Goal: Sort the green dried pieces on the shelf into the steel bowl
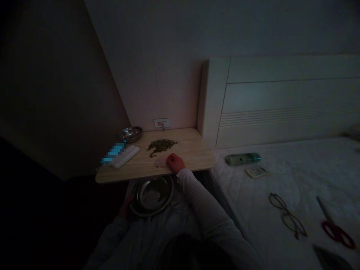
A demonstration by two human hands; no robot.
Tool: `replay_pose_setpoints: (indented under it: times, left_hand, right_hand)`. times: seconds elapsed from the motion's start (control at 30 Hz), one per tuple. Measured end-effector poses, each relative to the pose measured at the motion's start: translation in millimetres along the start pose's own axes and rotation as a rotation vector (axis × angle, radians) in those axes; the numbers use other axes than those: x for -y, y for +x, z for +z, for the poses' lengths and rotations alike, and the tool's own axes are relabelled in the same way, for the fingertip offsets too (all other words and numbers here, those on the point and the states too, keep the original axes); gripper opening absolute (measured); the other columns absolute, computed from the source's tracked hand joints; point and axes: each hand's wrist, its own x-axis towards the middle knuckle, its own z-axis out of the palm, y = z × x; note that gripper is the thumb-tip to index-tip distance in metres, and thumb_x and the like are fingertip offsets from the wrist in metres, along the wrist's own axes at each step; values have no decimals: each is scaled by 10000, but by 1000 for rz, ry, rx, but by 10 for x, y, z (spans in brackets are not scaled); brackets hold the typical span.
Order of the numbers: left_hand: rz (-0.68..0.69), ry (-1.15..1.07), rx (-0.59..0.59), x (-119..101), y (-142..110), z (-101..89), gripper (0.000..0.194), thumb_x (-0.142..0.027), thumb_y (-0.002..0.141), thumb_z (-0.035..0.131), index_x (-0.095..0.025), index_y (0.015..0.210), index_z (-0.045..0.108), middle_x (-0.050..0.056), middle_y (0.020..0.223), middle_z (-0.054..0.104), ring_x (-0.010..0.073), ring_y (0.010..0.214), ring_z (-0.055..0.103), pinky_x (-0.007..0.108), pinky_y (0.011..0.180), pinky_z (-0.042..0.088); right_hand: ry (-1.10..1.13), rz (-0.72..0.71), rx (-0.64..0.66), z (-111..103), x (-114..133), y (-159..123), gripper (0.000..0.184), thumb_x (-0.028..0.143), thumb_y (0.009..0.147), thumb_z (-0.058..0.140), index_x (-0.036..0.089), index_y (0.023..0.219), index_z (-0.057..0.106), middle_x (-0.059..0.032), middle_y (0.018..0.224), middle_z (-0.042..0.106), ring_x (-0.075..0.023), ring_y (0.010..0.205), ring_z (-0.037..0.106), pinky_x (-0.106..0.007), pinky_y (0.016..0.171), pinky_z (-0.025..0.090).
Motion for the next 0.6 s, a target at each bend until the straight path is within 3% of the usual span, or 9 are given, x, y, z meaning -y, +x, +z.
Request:
replay_pose_setpoints:
  times: [0.27, 0.5, 0.6]
  left_hand:
    - [-75, -50, 111, 3, -19, 3, 202, -147, 690, 424, -153, 696, 626, 38, 543, 641, 186, 719, 600, 319, 756, 426]
    - [-49, -25, 38, -19, -35, 36, 230, -116, 686, 419, -160, 527, 580, 27, 485, 616, 164, 686, 600, 299, 766, 414]
    - [-35, 15, 59, -2, 4, 10, 241, -137, 680, 427, -166, 488, 569, 41, 517, 626, 185, 739, 592, 323, 786, 402]
  right_hand:
    - [-54, 23, 28, -20, 46, -17, 66, 231, 659, 464, 173, 680, 486, 23, 611, 551, -82, 582, 481, -207, 577, 350]
    - [-26, 18, -12, -13, 39, -8, 74, 236, 665, 453, 168, 678, 480, 25, 591, 533, -80, 561, 468, -199, 553, 345]
    - [-43, 15, -18, -7, 39, -6, 72, 233, 664, 453, 169, 682, 481, 26, 594, 530, -80, 564, 466, -198, 550, 344]
